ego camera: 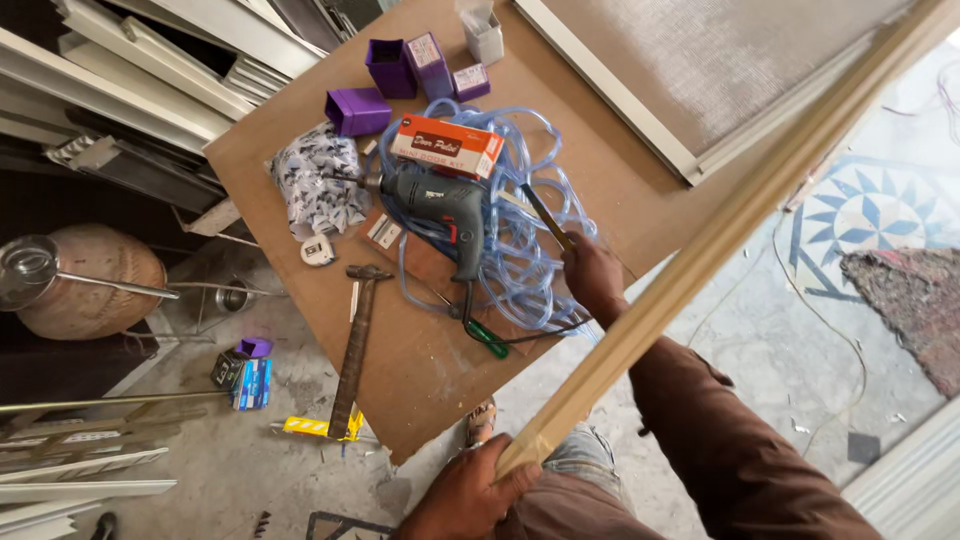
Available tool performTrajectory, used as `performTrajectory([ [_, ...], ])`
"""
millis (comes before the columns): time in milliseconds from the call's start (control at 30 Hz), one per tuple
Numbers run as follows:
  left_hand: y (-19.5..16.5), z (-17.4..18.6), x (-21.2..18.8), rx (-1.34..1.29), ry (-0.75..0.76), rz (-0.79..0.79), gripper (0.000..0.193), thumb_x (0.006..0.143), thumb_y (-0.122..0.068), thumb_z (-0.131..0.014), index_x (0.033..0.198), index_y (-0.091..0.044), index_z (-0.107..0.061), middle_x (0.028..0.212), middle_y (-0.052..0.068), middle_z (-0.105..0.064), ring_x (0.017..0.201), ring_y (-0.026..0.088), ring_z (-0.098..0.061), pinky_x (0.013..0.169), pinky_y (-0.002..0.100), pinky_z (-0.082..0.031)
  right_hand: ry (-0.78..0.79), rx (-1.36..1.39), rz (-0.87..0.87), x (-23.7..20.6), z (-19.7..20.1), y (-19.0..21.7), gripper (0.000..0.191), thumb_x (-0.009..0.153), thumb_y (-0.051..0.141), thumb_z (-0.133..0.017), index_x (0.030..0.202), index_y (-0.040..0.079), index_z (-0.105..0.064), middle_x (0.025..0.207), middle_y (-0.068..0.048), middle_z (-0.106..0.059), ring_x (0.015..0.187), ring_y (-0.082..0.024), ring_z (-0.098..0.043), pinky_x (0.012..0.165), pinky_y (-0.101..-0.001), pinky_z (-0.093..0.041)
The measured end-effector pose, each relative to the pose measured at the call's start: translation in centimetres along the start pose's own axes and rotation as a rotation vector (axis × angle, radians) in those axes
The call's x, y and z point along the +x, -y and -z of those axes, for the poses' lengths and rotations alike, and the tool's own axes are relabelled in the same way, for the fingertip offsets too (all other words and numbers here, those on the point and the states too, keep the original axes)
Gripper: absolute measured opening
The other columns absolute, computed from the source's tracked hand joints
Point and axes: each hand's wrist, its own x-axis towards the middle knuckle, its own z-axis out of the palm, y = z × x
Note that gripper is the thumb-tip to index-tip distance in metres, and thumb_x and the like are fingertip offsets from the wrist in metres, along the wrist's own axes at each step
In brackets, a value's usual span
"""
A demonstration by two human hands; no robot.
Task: The person holds a bundle of thin wooden strips and uses a file to smooth and shape their edges, working along the length of each strip and repositioning the strips between passes. They gather the filed strips together on the work table as they finish each one.
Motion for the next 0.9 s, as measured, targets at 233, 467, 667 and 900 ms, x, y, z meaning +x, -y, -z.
performTrajectory([
  [233, -1.0, 1.5, 1.4, -0.077, 0.107, -0.043, 0.044, 0.096, -0.041, -0.066, 0.113, -0.001, -0.058, 0.073, 0.014, -0.066, 0.056, 0.013, -0.064, 0.052, 0.031, -0.052, 0.049, 1.066, -0.705, -18.6, 4.1, -6.1, 0.026, 0.110, 0.020, -0.054, 0.127, 0.001, -0.054, 0.086, -0.010, -0.057, 0.068, -0.020, -0.052, 0.058, -0.0357, -0.047],
  [467, 1.6, 5.2, 0.4, -0.321, 0.247, -0.217, 0.030, 0.098, -0.024, -0.065, 0.114, -0.002, -0.055, 0.078, 0.003, -0.061, 0.059, 0.012, -0.061, 0.053, 0.029, -0.052, -0.086, 1.163, -0.392, -34.2, 4.6, 4.8, 0.018, 0.108, 0.015, -0.045, 0.118, 0.001, -0.050, 0.092, -0.016, -0.069, 0.082, -0.018, -0.067, 0.073, -0.0312, -0.055],
  [667, 2.7, 5.8, -2.1, -0.411, 0.293, -0.325, 0.033, 0.098, -0.024, -0.065, 0.119, -0.001, -0.054, 0.086, 0.005, -0.062, 0.069, 0.012, -0.063, 0.062, 0.028, -0.055, -0.123, 0.977, -0.328, -36.5, 2.7, 13.1, 0.022, 0.114, 0.016, -0.049, 0.109, -0.004, -0.055, 0.080, -0.011, -0.067, 0.059, -0.010, -0.053, 0.050, -0.0248, -0.044],
  [900, 1.7, 3.3, -3.1, -0.402, 0.277, -0.343, 0.037, 0.101, -0.037, -0.058, 0.121, -0.006, -0.055, 0.089, 0.002, -0.062, 0.072, 0.007, -0.058, 0.058, 0.025, -0.051, -0.379, 0.911, -0.256, -34.7, 4.4, 17.1, 0.049, 0.105, 0.014, -0.059, 0.148, -0.001, -0.039, 0.083, -0.006, -0.063, 0.068, -0.007, -0.055, 0.057, -0.0221, -0.046],
])
